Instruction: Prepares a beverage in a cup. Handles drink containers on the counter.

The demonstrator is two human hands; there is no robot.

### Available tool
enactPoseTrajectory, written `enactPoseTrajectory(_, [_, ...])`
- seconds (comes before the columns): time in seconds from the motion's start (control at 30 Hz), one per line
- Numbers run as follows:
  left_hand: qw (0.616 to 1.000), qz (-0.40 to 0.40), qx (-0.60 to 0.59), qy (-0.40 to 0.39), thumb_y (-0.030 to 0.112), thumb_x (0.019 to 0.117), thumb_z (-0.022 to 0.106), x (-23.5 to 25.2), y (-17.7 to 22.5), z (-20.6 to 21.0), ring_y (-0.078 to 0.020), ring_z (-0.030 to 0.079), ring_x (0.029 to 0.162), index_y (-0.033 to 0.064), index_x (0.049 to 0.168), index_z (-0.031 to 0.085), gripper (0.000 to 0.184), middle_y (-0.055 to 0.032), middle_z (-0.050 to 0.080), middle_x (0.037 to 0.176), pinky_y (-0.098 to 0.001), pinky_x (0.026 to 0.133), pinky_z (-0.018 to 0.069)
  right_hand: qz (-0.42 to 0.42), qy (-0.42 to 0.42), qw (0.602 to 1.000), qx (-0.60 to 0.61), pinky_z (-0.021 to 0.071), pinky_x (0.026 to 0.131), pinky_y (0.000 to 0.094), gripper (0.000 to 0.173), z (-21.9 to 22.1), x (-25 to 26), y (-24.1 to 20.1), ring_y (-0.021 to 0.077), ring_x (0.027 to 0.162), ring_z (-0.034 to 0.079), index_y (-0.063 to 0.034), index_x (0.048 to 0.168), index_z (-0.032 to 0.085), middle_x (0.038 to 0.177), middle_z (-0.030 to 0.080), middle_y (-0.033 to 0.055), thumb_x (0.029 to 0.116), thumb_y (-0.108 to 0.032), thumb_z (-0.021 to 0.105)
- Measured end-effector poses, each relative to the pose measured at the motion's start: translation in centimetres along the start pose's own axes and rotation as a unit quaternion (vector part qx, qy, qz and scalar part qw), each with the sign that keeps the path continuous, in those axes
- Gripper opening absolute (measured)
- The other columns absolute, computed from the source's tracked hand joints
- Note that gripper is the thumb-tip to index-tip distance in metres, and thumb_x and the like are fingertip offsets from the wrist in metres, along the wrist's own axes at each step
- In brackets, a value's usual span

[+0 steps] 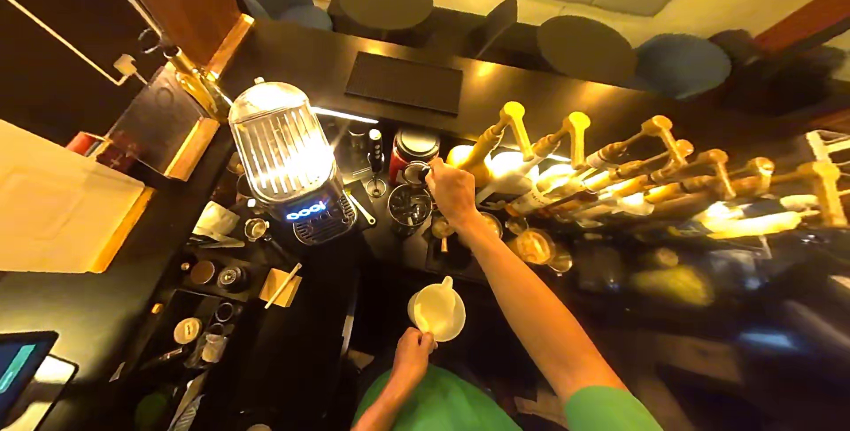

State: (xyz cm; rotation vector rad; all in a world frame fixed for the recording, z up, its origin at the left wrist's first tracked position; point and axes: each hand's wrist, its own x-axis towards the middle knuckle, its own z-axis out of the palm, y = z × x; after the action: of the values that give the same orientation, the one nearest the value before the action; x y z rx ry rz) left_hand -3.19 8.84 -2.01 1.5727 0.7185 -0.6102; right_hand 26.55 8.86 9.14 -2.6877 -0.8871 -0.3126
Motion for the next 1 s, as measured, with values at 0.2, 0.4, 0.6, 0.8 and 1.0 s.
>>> enactPoseTrajectory(0.2, [1.0, 0.008, 0.007, -0.002, 0.03, 0.1064, 0.046, 0.1, -0.2, -0.4, -0.0234, 0.067, 0.098, 0.0027, 0.102, 0.072, 0.038, -0.013, 0.067, 0.108, -0.0436, 0.092, 0.0553, 0.026, 0.044, 0.999, -0.007, 0.0507, 0.05, 0.0454, 0.015, -0.7, 0.1, 0.0, 0.031, 0.061, 0.064, -0.004, 0.104, 0.061, 0.077, 0.061, 0.0142, 0.0994, -0.018, 0.061])
enactPoseTrajectory(0.4, [1.0, -0.003, 0.014, -0.002, 0.033, 0.1076, 0.045, 0.1, -0.1, -0.8, -0.0234, 0.067, 0.097, 0.0028, 0.103, 0.071, 0.04, -0.0123, 0.068, 0.105, -0.0445, 0.091, 0.0549, 0.003, 0.116, 0.993, 0.024, 0.0539, 0.053, 0.0443, 0.018, -4.1, -0.2, -0.1, 0.0299, 0.07, 0.066, -0.0043, 0.111, 0.063, 0.099, 0.063, 0.0163, 0.1005, -0.019, 0.063])
enactPoseTrajectory(0.6, [1.0, -0.011, 0.016, -0.004, 0.034, 0.108, 0.046, 0.3, -0.2, -1.2, -0.0228, 0.068, 0.095, 0.0018, 0.106, 0.069, 0.04, -0.0113, 0.071, 0.103, -0.0446, 0.09, 0.0554, -0.032, 0.171, 0.983, 0.057, 0.0568, 0.058, 0.0415, 0.019, -10.9, -1.9, 0.8, 0.0274, 0.07, 0.067, 0.0005, 0.113, 0.065, 0.099, 0.067, 0.0174, 0.1003, -0.013, 0.063])
enactPoseTrajectory(0.8, [0.999, 0.002, 0.047, -0.008, 0.035, 0.1082, 0.045, 0.6, 0.0, -1.7, -0.0255, 0.068, 0.095, 0.002, 0.108, 0.07, 0.041, -0.0135, 0.07, 0.104, -0.0473, 0.09, 0.0556, -0.004, -0.003, 0.974, 0.227, 0.0615, 0.066, 0.0291, 0.013, -16.3, -10.5, 5.7, 0.0072, 0.072, 0.067, -0.0094, 0.104, 0.07, 0.088, 0.071, 0.0005, 0.0946, -0.018, 0.067])
enactPoseTrajectory(1.0, [0.997, 0.008, 0.079, -0.008, 0.034, 0.1087, 0.044, 1.5, 1.0, -1.2, -0.0261, 0.069, 0.098, 0.0015, 0.108, 0.07, 0.041, -0.0142, 0.07, 0.108, -0.0479, 0.091, 0.0556, 0.123, -0.181, 0.896, 0.388, 0.0595, 0.058, 0.0257, 0.009, -13.6, -23.0, 7.7, 0.0066, 0.062, 0.066, -0.0085, 0.099, 0.072, 0.081, 0.072, -0.0015, 0.0924, -0.012, 0.067])
